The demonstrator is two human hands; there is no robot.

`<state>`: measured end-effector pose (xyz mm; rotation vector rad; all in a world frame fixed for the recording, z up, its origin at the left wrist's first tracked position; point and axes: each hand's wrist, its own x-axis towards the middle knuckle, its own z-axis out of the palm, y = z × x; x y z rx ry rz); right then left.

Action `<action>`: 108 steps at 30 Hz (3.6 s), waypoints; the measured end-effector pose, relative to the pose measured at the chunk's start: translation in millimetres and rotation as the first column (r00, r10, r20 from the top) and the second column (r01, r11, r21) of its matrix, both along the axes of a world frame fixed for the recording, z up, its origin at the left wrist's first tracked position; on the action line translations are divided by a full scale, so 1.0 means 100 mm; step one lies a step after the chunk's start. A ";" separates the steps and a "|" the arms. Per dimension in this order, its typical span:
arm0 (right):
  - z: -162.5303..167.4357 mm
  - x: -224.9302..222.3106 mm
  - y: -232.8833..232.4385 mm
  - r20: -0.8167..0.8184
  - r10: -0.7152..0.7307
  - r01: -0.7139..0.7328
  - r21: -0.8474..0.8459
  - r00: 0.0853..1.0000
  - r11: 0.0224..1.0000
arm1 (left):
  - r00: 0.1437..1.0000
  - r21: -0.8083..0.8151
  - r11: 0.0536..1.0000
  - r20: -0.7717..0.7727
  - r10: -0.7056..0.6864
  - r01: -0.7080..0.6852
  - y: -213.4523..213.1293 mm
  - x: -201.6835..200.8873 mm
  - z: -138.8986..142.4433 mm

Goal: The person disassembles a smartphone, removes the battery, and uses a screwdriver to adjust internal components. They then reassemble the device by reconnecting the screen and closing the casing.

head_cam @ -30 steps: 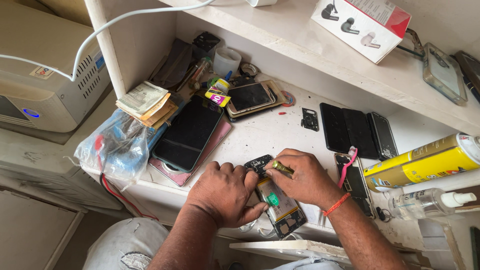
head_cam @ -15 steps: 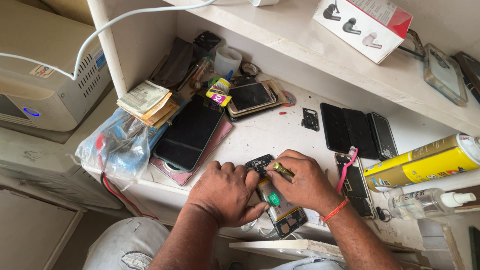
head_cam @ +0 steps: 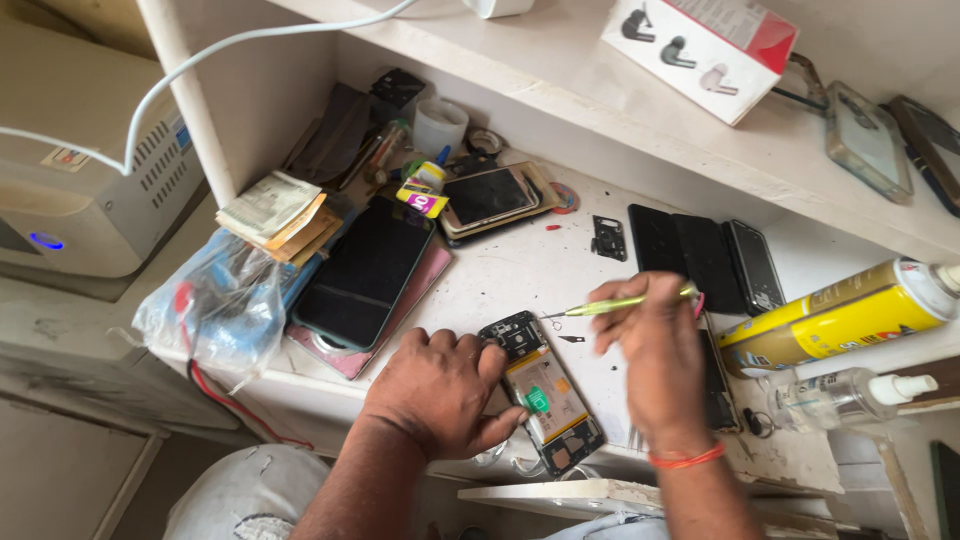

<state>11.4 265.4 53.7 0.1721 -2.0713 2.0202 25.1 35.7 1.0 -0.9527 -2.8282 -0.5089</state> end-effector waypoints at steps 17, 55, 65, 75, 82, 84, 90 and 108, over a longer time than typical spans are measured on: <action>-0.54 0.33 -0.38 -0.410 -0.173 0.322 0.328 0.895 0.888 | 1.000 -0.009 1.000 -0.010 0.014 -0.014 0.02 -0.01 -0.02; -0.59 0.29 -0.32 -0.384 -0.091 0.262 0.419 0.919 0.869 | 1.000 -0.044 0.999 0.021 0.017 -0.016 0.02 -0.01 0.00; -0.59 0.29 -0.33 -0.410 -0.088 0.278 0.431 0.908 0.858 | 1.000 -0.012 1.000 0.005 0.014 -0.014 0.02 -0.01 0.01; -0.25 0.26 -0.43 -0.398 -0.063 0.298 0.565 0.915 0.770 | 1.000 -0.018 1.000 0.019 0.010 -0.010 0.02 0.00 0.03; 0.12 0.11 -0.41 -0.260 0.117 0.110 0.716 0.959 0.689 | 1.000 -0.015 1.000 0.013 0.008 -0.008 0.02 0.00 0.03; 0.18 0.08 -0.41 -0.243 0.146 0.090 0.751 0.959 0.654 | 1.000 -0.014 1.000 0.010 0.005 -0.004 0.01 0.00 0.02; 0.23 0.06 -0.40 -0.170 0.150 0.039 0.777 0.974 0.629 | 1.000 -0.002 1.000 0.006 0.006 -0.006 0.01 0.00 0.02; 0.30 0.01 -0.35 -0.012 0.300 -0.230 0.615 0.954 0.754 | 1.000 -0.010 1.000 -0.018 0.011 -0.011 0.03 0.00 0.01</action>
